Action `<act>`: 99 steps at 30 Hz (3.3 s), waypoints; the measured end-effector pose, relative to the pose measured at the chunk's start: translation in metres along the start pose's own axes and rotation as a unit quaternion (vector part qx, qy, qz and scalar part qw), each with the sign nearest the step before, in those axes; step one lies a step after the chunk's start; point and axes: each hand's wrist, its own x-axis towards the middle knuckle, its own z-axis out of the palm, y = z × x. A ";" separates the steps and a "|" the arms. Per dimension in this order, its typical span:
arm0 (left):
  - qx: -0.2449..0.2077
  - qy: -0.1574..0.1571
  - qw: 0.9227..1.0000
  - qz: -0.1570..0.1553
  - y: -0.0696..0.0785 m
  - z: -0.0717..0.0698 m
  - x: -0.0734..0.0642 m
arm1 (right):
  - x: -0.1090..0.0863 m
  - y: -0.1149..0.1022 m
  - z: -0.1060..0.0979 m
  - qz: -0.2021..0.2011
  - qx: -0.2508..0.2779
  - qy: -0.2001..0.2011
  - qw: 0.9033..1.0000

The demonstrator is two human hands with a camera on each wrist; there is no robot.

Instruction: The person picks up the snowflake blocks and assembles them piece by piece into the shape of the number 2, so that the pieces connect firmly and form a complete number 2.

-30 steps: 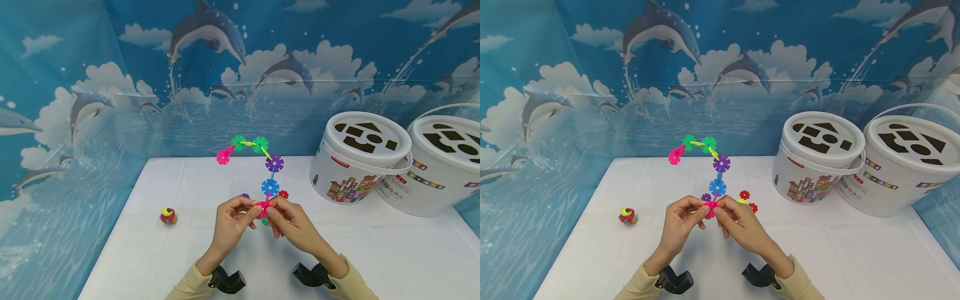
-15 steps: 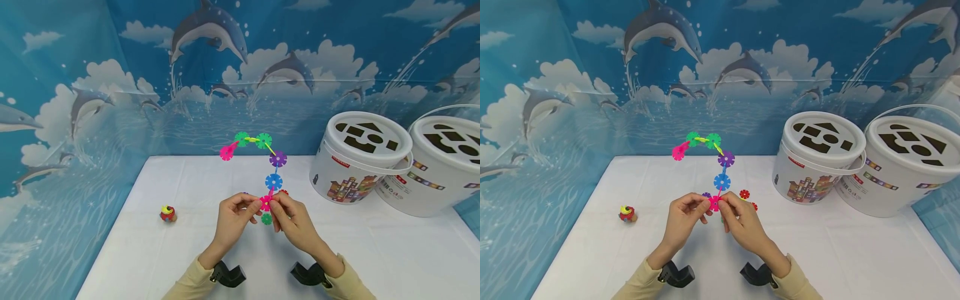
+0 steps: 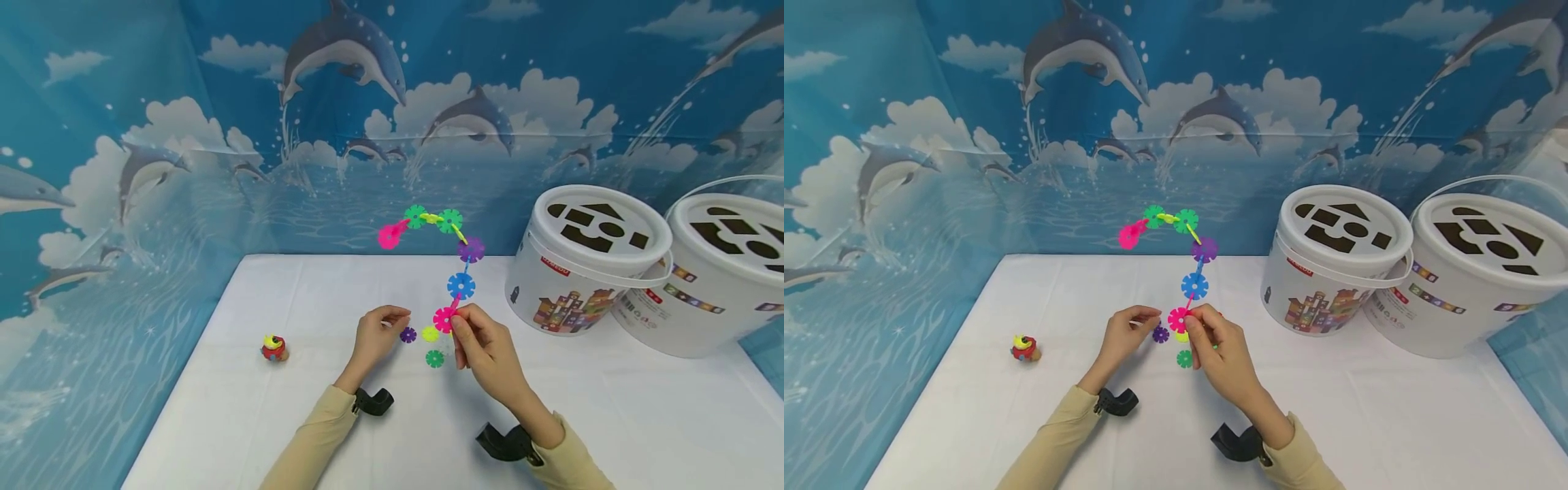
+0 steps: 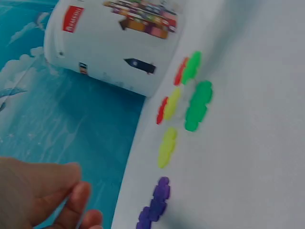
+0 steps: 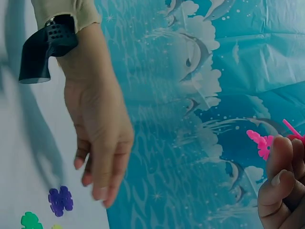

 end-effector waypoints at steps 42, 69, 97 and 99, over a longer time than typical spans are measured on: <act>-0.237 -0.014 0.966 0.106 0.078 -0.021 -0.031 | -0.005 0.031 -0.011 0.021 0.037 0.020 0.999; -0.206 0.069 0.951 0.218 0.129 -0.035 -0.052 | -0.006 0.023 -0.006 0.010 -0.002 0.031 0.999; -0.193 0.112 0.913 0.342 0.109 -0.016 -0.056 | -0.006 -0.001 -0.002 -0.034 -0.028 -0.007 0.999; -0.192 0.114 0.909 0.353 0.105 -0.013 -0.055 | -0.005 -0.003 -0.004 -0.028 -0.032 -0.014 0.999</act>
